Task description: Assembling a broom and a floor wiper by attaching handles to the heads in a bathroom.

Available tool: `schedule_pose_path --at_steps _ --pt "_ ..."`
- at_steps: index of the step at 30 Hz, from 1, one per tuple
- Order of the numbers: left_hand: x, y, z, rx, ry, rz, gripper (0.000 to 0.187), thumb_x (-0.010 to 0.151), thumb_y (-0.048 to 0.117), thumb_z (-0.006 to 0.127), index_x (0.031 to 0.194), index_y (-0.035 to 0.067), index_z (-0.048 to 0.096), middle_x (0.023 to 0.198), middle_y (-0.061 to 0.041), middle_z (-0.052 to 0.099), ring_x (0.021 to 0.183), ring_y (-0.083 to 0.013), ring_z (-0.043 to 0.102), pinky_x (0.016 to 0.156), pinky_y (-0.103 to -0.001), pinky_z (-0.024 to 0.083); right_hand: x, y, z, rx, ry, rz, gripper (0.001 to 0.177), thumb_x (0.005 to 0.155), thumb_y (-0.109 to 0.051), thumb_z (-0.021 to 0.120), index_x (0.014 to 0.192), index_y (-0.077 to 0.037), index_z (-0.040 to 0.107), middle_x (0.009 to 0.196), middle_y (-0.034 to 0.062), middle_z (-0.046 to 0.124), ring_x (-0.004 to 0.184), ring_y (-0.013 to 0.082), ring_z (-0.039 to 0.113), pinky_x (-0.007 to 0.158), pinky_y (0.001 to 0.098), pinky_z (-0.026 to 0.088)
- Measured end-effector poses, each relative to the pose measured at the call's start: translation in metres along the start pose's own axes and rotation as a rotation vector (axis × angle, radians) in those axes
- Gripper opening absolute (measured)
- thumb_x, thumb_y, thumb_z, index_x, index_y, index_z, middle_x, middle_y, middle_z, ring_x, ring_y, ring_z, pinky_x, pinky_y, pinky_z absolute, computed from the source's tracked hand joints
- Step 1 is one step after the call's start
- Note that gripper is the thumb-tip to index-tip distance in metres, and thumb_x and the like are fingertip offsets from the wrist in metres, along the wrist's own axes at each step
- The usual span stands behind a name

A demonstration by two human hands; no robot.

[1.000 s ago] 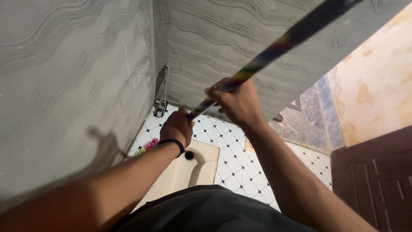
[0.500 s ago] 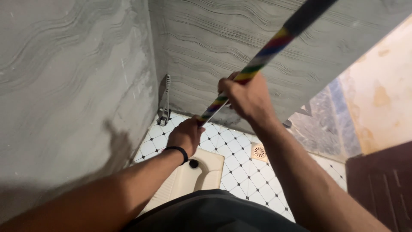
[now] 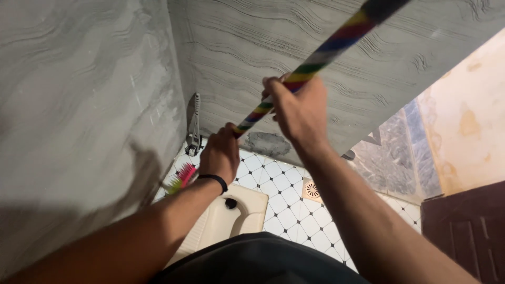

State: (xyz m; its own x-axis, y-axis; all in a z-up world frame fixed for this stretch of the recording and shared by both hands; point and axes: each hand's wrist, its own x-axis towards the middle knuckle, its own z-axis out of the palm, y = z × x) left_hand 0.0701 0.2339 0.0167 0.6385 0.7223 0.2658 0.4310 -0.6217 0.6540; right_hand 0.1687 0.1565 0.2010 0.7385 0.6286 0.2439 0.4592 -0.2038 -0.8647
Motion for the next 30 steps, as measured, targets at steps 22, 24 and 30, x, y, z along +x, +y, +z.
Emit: schedule_pose_path --at_steps 22,24,30 --pt "0.037 -0.032 0.057 0.207 -0.258 -0.143 0.023 0.105 0.019 0.044 0.119 0.006 0.057 0.114 -0.021 0.070 0.102 -0.0417 0.070 0.085 -0.052 0.057 0.016 0.068 -0.022 0.192 -0.186 0.339 0.033 0.090 -0.022 0.059 0.103 0.006 0.070 0.096 0.0223 0.076 0.078 0.0262 0.077 0.072 0.0348 0.068" --pt "0.045 -0.050 0.072 0.180 -0.441 -0.199 0.025 0.108 0.025 0.046 0.115 0.009 0.064 0.113 -0.018 0.075 0.108 -0.0386 0.070 0.094 -0.051 0.055 0.016 0.074 -0.021 0.209 -0.222 0.406 0.032 0.090 -0.022 0.061 0.104 0.005 0.069 0.097 0.0203 0.077 0.079 0.0252 0.077 0.073 0.0354 0.067" --pt "0.040 -0.032 0.092 0.097 -0.466 -0.363 0.046 0.095 0.046 0.066 0.121 0.010 0.058 0.117 -0.020 0.070 0.111 -0.0397 0.067 0.095 -0.051 0.054 0.011 0.076 -0.036 0.140 -0.251 0.460 0.030 0.090 -0.022 0.062 0.102 0.005 0.068 0.097 0.0176 0.075 0.079 0.0238 0.077 0.074 0.0347 0.068"
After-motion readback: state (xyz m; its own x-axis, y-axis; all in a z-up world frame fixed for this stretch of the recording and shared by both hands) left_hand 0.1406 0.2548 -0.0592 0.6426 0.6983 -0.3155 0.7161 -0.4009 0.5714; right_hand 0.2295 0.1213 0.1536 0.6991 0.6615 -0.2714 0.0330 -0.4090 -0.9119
